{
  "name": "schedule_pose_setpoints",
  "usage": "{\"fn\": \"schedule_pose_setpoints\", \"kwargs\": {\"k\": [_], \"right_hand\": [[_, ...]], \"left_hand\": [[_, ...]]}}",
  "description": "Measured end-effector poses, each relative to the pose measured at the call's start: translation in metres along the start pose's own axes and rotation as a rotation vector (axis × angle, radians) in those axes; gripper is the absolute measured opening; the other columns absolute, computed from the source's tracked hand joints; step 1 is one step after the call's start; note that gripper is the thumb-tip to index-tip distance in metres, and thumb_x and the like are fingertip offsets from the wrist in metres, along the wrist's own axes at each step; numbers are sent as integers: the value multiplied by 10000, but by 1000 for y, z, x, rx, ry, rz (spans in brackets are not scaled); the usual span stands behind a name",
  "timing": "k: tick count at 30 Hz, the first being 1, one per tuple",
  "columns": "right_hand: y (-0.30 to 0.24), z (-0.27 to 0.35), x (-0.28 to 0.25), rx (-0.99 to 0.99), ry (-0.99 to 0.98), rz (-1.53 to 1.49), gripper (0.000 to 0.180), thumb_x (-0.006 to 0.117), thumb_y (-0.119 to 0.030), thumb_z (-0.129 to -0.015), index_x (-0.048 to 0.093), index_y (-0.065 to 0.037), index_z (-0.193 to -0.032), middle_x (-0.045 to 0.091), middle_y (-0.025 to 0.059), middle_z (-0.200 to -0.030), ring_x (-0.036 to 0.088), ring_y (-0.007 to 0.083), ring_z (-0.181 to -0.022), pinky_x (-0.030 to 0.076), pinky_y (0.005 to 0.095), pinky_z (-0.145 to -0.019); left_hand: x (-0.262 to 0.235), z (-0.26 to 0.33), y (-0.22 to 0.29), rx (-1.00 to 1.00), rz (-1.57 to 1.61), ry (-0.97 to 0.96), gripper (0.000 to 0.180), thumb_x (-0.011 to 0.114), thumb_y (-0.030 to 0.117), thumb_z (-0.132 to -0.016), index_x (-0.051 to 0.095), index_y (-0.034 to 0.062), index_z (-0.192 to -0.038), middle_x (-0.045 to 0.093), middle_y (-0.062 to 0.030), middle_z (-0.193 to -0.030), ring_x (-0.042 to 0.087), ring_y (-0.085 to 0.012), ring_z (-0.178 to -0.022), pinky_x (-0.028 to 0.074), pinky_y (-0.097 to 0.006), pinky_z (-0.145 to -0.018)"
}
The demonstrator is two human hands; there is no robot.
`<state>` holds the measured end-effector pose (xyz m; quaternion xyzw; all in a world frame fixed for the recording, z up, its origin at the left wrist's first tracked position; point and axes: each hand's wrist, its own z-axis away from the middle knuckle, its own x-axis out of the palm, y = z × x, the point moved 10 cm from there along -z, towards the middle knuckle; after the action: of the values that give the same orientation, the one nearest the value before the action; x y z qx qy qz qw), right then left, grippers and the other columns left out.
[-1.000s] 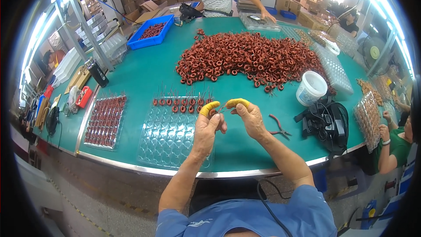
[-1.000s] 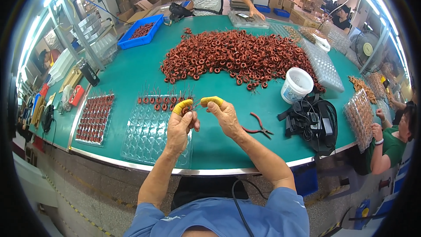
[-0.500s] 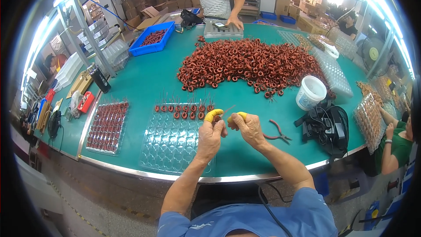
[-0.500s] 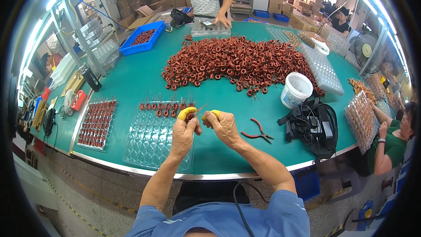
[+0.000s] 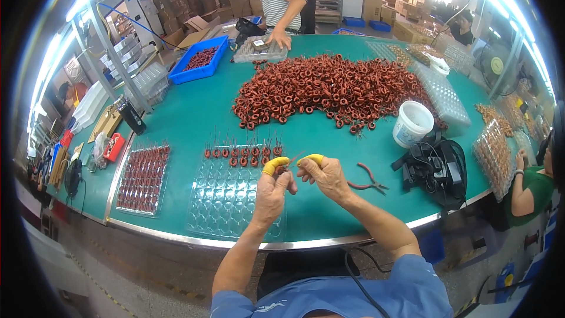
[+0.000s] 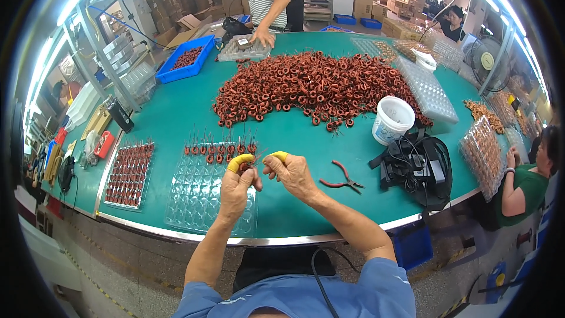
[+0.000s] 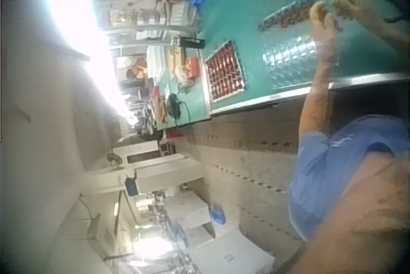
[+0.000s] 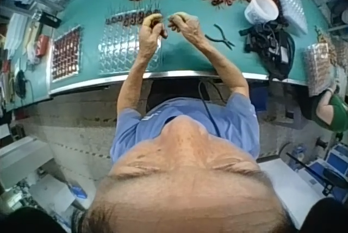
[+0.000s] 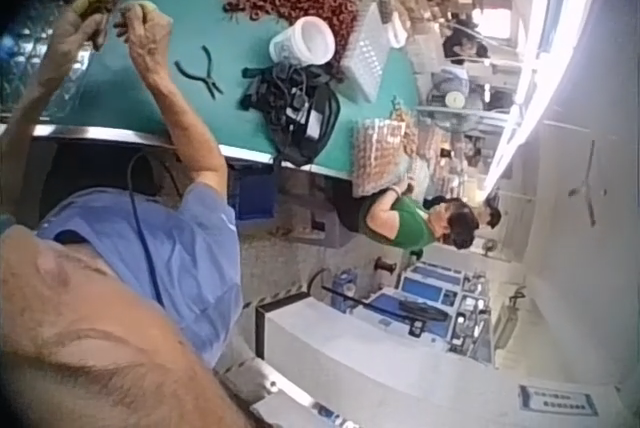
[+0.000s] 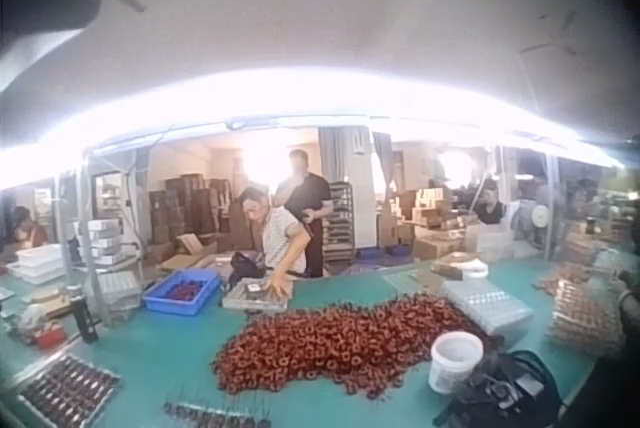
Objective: Winding copper wire around small toroidal cores at a factory workbench.
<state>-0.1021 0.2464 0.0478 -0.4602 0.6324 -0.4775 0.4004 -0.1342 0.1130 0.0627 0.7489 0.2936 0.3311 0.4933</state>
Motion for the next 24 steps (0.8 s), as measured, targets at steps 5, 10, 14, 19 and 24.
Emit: {"fn": "schedule_pose_setpoints", "kwargs": {"k": [5, 10, 14, 19, 24], "right_hand": [[0, -1, 4, 39, -28, -84, 356, 544, -313, -982, 675, 17, -964, 676, 56, -766, 613, 94, -657, 491, 226, -564], [10, 4, 1, 142, -28, -302, 358, 506, -281, -995, 663, 29, -906, 649, 59, -713, 579, 94, -602, 468, 220, -541], [18, 1, 10, 212, -80, -289, 341, 554, -304, -972, 661, 20, -951, 641, 55, -709, 575, 96, -608, 463, 222, -554], [-6, -1, 4, -63, 59, -87, 306, 660, -241, -917, 625, 20, -1074, 636, 50, -758, 569, 82, -617, 480, 225, -566], [11, 0, 9, 115, -67, -140, 260, 660, -260, -915, 630, -8, -973, 614, 25, -687, 541, 70, -551, 431, 198, -494]], "left_hand": [[4, 2, -7, -39, -31, -1, 255, 500, 97, -984, 469, -8, -1214, 550, -48, -803, 560, -122, -689, 470, -245, -631], [-15, 6, -13, -48, -263, 88, 224, 501, 70, -965, 501, -19, -1171, 555, -29, -782, 539, -96, -666, 456, -232, -613], [-20, 9, -16, -72, -257, 68, 229, 502, 78, -968, 493, -20, -1175, 539, -30, -765, 550, -111, -656, 466, -241, -587], [-11, 13, -36, -350, 106, -64, 297, 483, 266, -1005, 509, 4, -1142, 491, -24, -670, 540, -144, -547, 457, -256, -495], [-4, 15, -43, -447, 168, -109, 389, 429, 351, -1020, 530, -12, -1114, 509, -31, -678, 536, -126, -545, 459, -254, -507]]}}
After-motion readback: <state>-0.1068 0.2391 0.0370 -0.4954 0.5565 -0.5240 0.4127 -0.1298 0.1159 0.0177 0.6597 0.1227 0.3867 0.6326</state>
